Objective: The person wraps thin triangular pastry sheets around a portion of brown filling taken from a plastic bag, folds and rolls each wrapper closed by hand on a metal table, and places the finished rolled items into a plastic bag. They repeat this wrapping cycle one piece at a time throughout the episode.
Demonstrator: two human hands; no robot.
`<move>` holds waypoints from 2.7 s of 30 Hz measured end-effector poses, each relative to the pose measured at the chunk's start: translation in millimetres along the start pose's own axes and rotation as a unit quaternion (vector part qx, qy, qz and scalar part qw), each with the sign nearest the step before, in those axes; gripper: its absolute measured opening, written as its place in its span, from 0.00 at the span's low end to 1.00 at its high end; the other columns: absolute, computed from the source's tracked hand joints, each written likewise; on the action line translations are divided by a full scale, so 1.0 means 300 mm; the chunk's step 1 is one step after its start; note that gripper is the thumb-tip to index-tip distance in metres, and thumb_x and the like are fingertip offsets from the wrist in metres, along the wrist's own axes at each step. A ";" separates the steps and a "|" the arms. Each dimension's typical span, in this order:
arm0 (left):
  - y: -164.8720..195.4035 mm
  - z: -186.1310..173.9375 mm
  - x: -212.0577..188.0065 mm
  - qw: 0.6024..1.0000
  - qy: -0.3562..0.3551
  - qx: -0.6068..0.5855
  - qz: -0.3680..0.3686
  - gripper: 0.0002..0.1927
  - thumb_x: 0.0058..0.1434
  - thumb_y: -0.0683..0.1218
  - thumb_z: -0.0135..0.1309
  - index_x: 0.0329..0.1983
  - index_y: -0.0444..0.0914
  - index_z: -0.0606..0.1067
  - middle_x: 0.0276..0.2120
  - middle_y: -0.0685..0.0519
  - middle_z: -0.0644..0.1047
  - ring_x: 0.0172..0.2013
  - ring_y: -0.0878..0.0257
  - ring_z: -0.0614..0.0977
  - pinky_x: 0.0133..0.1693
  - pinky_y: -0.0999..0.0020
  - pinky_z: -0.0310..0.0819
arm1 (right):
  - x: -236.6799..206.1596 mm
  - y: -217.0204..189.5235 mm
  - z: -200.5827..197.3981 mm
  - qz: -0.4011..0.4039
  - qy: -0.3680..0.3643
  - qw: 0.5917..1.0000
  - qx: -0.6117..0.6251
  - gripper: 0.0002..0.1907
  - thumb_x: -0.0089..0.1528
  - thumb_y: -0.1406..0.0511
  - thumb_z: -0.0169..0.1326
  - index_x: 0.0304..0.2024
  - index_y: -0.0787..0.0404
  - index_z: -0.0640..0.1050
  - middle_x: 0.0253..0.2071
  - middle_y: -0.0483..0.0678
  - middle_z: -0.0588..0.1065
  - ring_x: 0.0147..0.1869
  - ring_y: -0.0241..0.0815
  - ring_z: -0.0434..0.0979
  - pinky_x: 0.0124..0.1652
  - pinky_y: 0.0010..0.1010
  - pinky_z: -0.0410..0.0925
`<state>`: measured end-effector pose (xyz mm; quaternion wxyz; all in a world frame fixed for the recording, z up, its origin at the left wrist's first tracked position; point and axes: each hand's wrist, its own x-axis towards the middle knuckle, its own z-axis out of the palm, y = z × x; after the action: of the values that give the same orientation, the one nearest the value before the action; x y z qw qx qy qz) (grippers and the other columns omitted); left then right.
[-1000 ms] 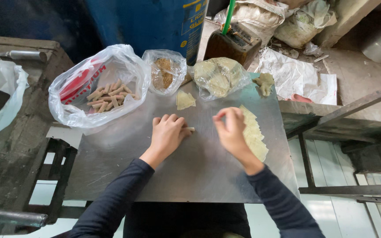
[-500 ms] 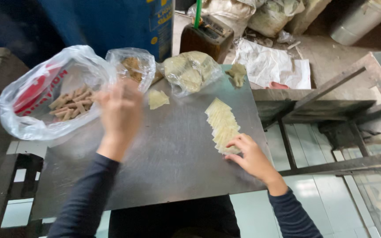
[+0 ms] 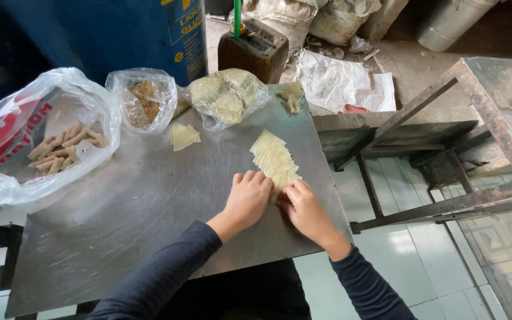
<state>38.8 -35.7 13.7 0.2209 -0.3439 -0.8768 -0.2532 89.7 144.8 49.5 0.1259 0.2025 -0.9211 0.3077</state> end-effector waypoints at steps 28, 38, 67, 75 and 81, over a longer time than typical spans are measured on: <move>-0.329 -0.144 -0.148 0.656 -0.014 -0.602 -0.455 0.16 0.71 0.49 0.44 0.49 0.33 0.76 0.38 0.50 0.82 0.38 0.61 0.84 0.43 0.65 0.80 | 0.450 -0.064 0.180 -0.009 -0.004 0.981 0.192 0.04 0.67 0.68 0.53 0.40 0.63 0.75 0.34 0.48 0.74 0.38 0.37 0.73 0.39 0.28 0.68; -0.440 -0.316 -0.241 0.845 -0.037 -0.358 -0.395 0.19 0.61 0.44 0.59 0.53 0.32 0.77 0.25 0.50 0.79 0.24 0.65 0.81 0.30 0.65 0.78 | 0.813 -0.329 0.383 -0.111 0.078 0.987 0.089 0.08 0.61 0.68 0.60 0.40 0.64 0.76 0.36 0.54 0.76 0.41 0.54 0.78 0.40 0.41 0.70; -0.477 -0.496 -0.251 0.911 -0.072 -0.250 -0.320 0.20 0.54 0.40 0.59 0.51 0.35 0.75 0.34 0.43 0.82 0.35 0.48 0.85 0.39 0.58 0.78 | 1.111 -0.313 0.605 -0.050 0.107 0.981 0.151 0.03 0.61 0.70 0.59 0.36 0.65 0.79 0.30 0.51 0.80 0.31 0.41 0.82 0.33 0.33 0.73; -0.475 -0.510 -0.249 0.912 -0.083 -0.237 -0.325 0.21 0.54 0.40 0.59 0.52 0.35 0.75 0.33 0.43 0.82 0.36 0.48 0.85 0.39 0.58 0.78 | 1.045 -0.281 0.639 -0.163 0.100 0.980 -0.045 0.05 0.60 0.71 0.58 0.37 0.63 0.83 0.36 0.56 0.80 0.40 0.57 0.81 0.40 0.42 0.72; -0.484 -0.510 -0.248 0.905 -0.084 -0.252 -0.332 0.21 0.54 0.41 0.60 0.52 0.35 0.75 0.33 0.44 0.83 0.36 0.49 0.85 0.39 0.59 0.77 | 1.034 -0.241 0.660 0.049 0.093 0.979 0.177 0.07 0.61 0.70 0.57 0.37 0.68 0.83 0.28 0.53 0.81 0.29 0.40 0.84 0.32 0.30 0.74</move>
<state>17.1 -255.6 48.2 -0.0444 -0.0967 -0.8626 -0.4946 -174.0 -122.1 43.3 0.1577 0.1464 -0.8451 0.4895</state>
